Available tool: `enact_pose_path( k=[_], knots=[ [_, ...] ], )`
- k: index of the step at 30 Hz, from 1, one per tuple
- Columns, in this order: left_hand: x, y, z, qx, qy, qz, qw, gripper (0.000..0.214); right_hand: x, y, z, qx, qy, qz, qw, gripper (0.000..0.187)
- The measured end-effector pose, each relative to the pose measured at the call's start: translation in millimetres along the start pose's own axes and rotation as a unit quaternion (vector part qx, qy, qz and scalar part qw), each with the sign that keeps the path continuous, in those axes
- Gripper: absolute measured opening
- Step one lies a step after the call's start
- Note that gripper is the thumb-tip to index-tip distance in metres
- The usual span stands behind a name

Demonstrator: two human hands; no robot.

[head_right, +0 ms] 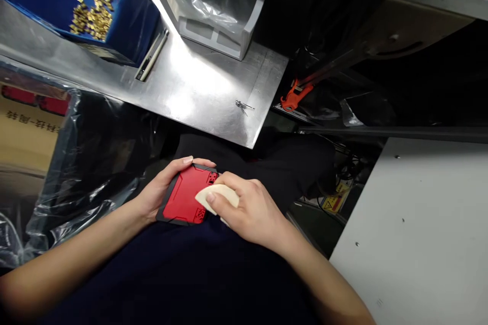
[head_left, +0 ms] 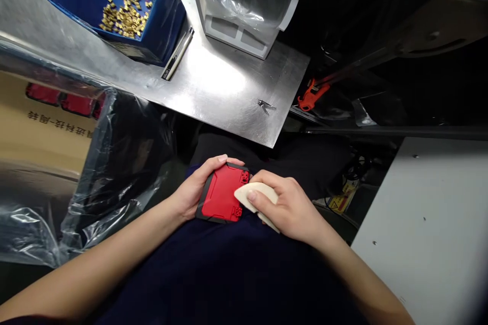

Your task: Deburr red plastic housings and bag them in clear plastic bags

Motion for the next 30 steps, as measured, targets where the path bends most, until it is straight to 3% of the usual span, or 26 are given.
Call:
enact_pose_path(
  k=[4, 10, 15, 24, 30],
  knots=[
    [0, -2.1, 4, 0.025, -0.036, -0.030, 0.999, 0.036, -4, -6, -9, 0.008, -0.019, 0.113, 0.993, 0.022],
    [-4, 1.8, 2, 0.034, -0.038, -0.045, 0.998, 0.038, -2, -11, -7, 0.012, -0.028, 0.189, 0.981, 0.032],
    [-2, 2.1, -1, 0.039, -0.047, -0.071, 0.996, 0.039, -6, -12, -9, -0.027, -0.023, 0.203, 0.979, 0.031],
    [2, 3.5, -5, 0.014, -0.010, -0.100, 0.995, 0.041, -10, -7, -13, -0.024, -0.023, 0.280, 0.959, 0.033],
    [4, 3.3, -5, 0.023, -0.018, -0.098, 0.995, 0.043, -8, -7, -14, -0.066, 0.004, 0.249, 0.966, 0.030]
  ],
)
Point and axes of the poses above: each hand's wrist, its own z-axis away from the middle knuckle, its own y-axis out of the back of the hand, x = y × z, the point moved 5 cm from there along -z, towards the middle knuckle, and after that the axes turned 4 degrees about y, right-handed, at the moved point
